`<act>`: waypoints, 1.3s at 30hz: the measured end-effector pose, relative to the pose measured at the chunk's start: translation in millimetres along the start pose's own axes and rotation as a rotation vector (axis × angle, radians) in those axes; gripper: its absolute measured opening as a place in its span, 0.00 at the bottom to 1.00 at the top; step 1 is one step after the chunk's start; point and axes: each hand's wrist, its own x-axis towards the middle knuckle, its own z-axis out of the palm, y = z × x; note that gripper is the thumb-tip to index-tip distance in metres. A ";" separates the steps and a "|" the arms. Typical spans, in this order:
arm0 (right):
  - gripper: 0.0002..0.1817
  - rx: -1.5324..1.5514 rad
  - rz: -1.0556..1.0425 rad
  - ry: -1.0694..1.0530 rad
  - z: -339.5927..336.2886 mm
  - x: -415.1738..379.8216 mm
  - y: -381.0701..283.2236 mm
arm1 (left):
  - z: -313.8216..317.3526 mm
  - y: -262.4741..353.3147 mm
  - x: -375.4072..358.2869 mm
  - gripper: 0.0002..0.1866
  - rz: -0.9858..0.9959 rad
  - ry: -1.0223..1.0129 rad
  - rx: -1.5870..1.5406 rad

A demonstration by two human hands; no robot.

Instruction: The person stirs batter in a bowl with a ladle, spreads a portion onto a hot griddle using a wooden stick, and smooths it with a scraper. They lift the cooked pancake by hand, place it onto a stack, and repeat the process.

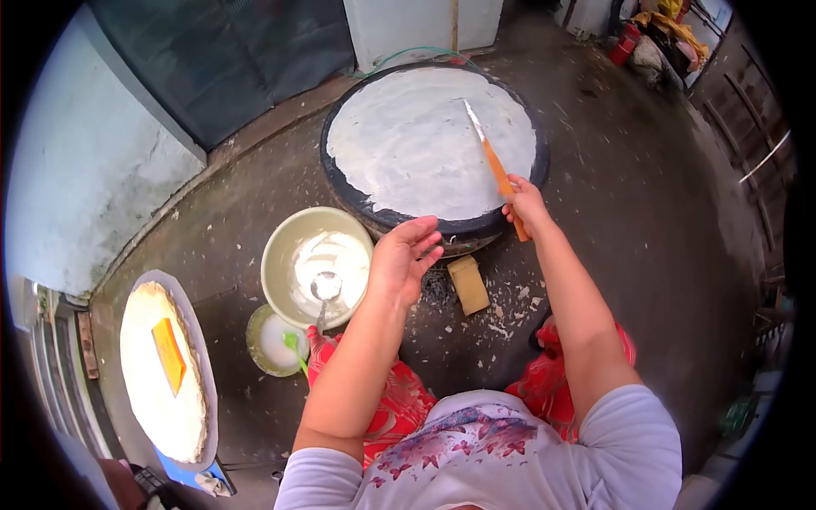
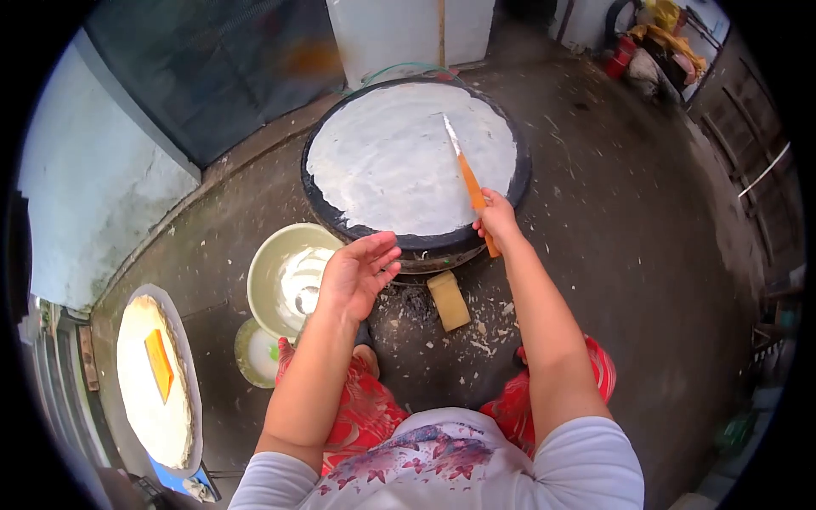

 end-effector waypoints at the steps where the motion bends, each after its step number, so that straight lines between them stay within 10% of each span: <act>1: 0.32 -0.007 0.011 0.006 1.4 6.3 -1.3 | 0.5 0.6 0.3 0.13 0.002 0.006 -0.006; 13: 0.20 -0.218 0.115 0.034 26.7 60.3 -20.6 | 8.0 4.9 -2.3 0.13 -0.005 0.005 0.003; 19: 0.16 -0.650 -0.168 0.227 40.5 86.7 11.0 | 7.5 5.2 -0.8 0.14 -0.006 -0.019 0.003; 21: 0.17 -0.107 0.125 0.019 34.2 62.1 -7.3 | 9.7 6.8 -1.9 0.15 -0.009 -0.013 0.003; 25: 0.17 -0.353 -0.193 0.223 28.2 33.5 -17.5 | 10.5 5.1 -3.8 0.15 -0.002 -0.016 -0.002; 28: 0.20 -0.325 0.099 0.010 17.0 17.6 -12.1 | 12.3 5.0 -3.9 0.15 -0.016 -0.027 -0.004; 34: 0.20 -0.429 -0.097 0.042 3.9 7.8 25.9 | 11.5 3.0 -2.1 0.14 -0.015 -0.040 -0.001; 39: 0.20 0.112 0.137 -0.134 7.4 -29.1 8.1 | 12.1 3.4 -5.3 0.14 -0.006 -0.039 0.006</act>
